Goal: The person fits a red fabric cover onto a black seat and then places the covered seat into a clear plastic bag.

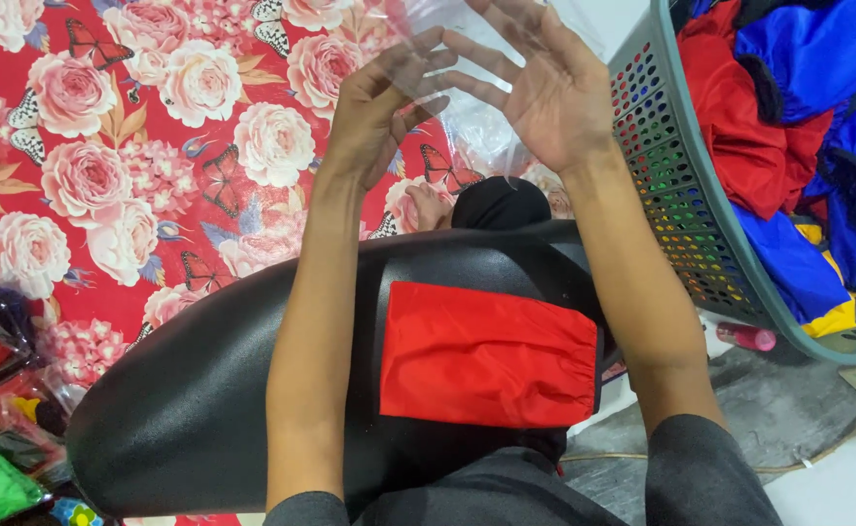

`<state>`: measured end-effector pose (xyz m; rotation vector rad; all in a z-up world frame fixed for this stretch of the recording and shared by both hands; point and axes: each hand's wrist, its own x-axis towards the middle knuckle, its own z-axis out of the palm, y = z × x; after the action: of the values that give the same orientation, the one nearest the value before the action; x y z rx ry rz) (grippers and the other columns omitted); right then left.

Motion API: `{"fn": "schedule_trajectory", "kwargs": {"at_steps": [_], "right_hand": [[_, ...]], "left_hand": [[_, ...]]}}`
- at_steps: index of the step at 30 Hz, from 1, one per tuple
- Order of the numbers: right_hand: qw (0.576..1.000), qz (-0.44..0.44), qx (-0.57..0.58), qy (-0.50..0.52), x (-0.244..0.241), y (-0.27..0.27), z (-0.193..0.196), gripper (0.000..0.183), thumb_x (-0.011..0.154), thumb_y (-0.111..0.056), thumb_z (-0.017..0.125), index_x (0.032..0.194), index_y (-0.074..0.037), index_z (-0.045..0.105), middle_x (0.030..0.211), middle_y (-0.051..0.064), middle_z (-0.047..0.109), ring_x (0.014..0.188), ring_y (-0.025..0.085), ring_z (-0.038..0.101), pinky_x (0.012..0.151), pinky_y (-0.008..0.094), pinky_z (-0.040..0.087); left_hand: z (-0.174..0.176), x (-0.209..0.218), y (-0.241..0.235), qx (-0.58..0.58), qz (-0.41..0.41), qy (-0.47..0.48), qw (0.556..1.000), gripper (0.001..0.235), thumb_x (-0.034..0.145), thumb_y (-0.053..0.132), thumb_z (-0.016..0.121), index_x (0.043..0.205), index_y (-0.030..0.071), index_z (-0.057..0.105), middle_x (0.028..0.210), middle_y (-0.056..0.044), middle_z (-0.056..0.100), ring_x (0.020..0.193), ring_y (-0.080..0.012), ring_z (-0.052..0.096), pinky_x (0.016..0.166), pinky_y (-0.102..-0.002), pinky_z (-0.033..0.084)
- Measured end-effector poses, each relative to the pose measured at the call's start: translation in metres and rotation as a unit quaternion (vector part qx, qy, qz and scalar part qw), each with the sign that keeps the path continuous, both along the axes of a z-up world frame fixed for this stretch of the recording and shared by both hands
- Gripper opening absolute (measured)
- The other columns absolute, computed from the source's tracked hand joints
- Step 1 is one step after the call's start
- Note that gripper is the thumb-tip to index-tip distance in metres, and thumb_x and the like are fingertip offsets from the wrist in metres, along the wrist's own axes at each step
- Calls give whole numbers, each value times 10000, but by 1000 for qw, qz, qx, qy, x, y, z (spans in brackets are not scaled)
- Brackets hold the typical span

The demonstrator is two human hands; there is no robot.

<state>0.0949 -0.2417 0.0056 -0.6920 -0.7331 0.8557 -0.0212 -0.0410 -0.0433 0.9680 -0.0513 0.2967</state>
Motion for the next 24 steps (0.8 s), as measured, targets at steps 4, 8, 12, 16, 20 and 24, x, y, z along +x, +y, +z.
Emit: {"fn": "schedule_trajectory", "kwargs": {"at_steps": [4, 8, 12, 16, 20, 24], "right_hand": [[1000, -2, 3, -17, -3, 0, 0, 467, 1161, -372, 450, 1538, -98, 479, 1638, 112, 419, 1549, 408, 436, 1355, 557, 388], [999, -19, -10, -45, -8, 1, 5, 478, 1156, -382, 439, 1545, -105, 470, 1653, 128, 408, 1560, 423, 448, 1323, 516, 426], [999, -18, 5, -50, -8, 0, 4, 463, 1156, -407, 472, 1511, -112, 509, 1623, 119, 421, 1551, 413, 422, 1338, 541, 395], [999, -15, 10, -39, -6, -3, 4, 462, 1156, -397, 477, 1523, -119, 513, 1611, 82, 460, 1547, 390, 438, 1331, 533, 386], [999, -24, 5, -34, -5, -5, 5, 452, 1152, -382, 480, 1514, -114, 522, 1603, 91, 469, 1552, 404, 442, 1318, 547, 409], [999, -18, 10, -43, -2, -7, 2, 443, 1159, -377, 474, 1522, -126, 512, 1611, 90, 466, 1569, 403, 423, 1322, 568, 402]], "left_hand": [[-4, 1, -11, -48, 42, -3, 998, 313, 955, 162, 790, 1243, 56, 729, 1217, -118, 755, 1071, -202, 749, 1015, -335, 614], [-4, 3, -16, -51, 68, 15, 996, 351, 937, 204, 788, 1221, 8, 723, 1143, -156, 773, 1030, -220, 757, 991, -336, 617], [-4, 2, -17, -29, 100, 22, 994, 337, 907, 206, 814, 1170, 8, 743, 1120, -148, 780, 1026, -225, 759, 962, -347, 626], [-14, 2, -11, -20, 108, 30, 994, 317, 920, 85, 779, 1218, -4, 719, 1130, -165, 770, 1046, -272, 767, 968, -356, 635], [-16, 1, -9, -13, 107, 36, 993, 318, 935, 65, 758, 1248, 26, 716, 1130, -150, 771, 1044, -253, 769, 950, -343, 637], [-16, 0, -6, -40, 100, 34, 994, 336, 991, 205, 694, 1276, 27, 686, 1135, -171, 764, 1067, -293, 767, 952, -359, 636]]}}
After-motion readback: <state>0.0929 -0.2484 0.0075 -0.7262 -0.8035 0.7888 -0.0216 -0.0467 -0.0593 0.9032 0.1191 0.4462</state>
